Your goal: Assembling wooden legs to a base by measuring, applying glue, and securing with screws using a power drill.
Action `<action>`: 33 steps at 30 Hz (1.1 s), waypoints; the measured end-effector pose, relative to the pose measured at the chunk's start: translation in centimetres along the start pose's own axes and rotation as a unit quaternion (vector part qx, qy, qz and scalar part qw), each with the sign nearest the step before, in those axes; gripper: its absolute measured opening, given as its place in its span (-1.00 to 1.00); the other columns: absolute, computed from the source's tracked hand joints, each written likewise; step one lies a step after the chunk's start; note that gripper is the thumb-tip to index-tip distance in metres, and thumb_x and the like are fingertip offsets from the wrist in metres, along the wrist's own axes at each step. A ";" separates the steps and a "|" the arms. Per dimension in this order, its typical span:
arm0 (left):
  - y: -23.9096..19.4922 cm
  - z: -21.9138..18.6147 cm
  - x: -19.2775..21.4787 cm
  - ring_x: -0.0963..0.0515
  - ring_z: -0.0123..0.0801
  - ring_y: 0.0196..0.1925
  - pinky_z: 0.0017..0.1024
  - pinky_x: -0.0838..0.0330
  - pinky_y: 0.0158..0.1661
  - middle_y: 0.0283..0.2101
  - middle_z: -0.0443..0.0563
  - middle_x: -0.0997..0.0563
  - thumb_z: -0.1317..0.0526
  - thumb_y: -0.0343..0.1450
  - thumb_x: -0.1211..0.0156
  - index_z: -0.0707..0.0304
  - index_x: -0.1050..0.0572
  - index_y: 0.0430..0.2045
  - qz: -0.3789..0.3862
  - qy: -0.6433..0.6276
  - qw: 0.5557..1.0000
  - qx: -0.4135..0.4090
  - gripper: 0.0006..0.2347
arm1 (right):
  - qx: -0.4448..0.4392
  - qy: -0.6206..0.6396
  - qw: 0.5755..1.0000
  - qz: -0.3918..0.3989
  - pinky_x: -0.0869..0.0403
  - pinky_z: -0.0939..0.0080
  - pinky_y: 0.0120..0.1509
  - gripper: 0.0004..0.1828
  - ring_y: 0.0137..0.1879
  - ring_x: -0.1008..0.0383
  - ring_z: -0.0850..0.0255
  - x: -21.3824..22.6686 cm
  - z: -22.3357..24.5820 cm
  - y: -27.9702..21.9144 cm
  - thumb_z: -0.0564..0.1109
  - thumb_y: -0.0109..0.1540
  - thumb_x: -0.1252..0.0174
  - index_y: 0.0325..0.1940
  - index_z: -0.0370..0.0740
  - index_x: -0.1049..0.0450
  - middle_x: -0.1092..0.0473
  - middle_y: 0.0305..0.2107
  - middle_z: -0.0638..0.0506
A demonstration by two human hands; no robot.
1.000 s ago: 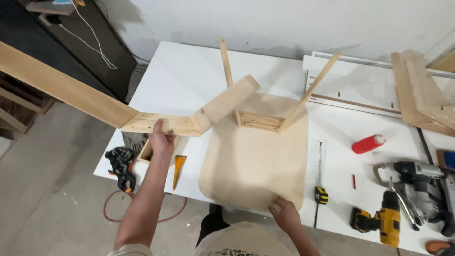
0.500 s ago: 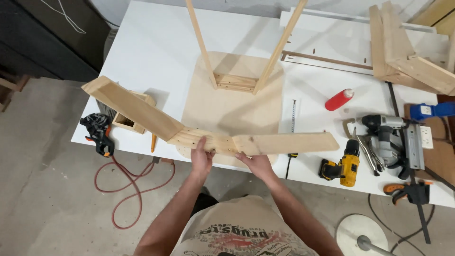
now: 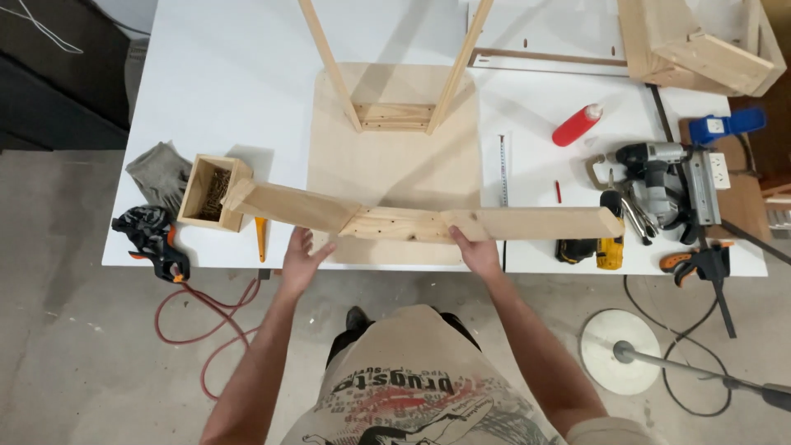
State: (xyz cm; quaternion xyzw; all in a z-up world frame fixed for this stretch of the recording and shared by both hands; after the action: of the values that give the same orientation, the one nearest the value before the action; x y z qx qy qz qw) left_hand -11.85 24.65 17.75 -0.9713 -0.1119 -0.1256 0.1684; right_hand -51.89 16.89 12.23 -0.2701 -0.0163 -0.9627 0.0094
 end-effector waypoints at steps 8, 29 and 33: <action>5.4 0.8 -3.1 -0.43 0.19 0.31 0.06 -0.32 0.31 0.28 0.37 -0.44 0.05 0.47 -0.23 0.43 -0.34 0.28 0.108 0.172 0.977 -0.062 -0.47 | -0.071 0.011 0.997 0.038 -0.36 -0.22 0.44 -0.42 0.28 -0.41 -0.18 -1.7 2.8 1.9 0.06 0.30 -0.31 0.27 -0.39 -0.45 -0.44 0.16 -0.25; 12.2 6.4 -4.9 -0.60 0.09 0.13 -0.04 -0.56 0.07 0.08 0.27 -0.62 -0.08 0.48 -0.22 0.35 -0.56 0.00 0.012 0.198 0.980 -0.029 -0.57 | -0.330 -0.056 0.941 0.039 -0.36 0.03 0.47 -0.11 0.28 -0.46 0.03 -3.9 1.4 2.5 0.58 0.15 -0.22 0.00 -0.32 -0.64 -0.55 -0.01 -0.17; 10.9 6.2 -4.0 -0.65 0.03 0.04 -0.06 -0.58 -0.01 -0.02 0.15 -0.67 -0.04 0.49 -0.18 0.24 -0.59 -0.08 -0.019 0.262 0.964 -0.025 -0.67 | -0.310 -0.088 0.945 0.054 -0.36 -0.04 0.46 -0.09 0.27 -0.46 -0.06 -3.4 2.6 2.7 0.57 0.22 -0.10 0.04 -0.38 -0.61 -0.54 0.00 -0.26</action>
State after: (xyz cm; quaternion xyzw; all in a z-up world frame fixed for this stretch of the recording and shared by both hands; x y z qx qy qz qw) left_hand -11.53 16.09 7.73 -0.9060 -0.0793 -0.3819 0.1646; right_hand -47.54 14.27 12.74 -0.3442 0.2971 -0.8903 -0.0244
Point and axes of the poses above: each hand's wrist, its own y-axis towards the middle knuckle, its own x-axis out of the back of the hand, z = x × y, the point moved 7 cm from there along y, towards the middle knuckle
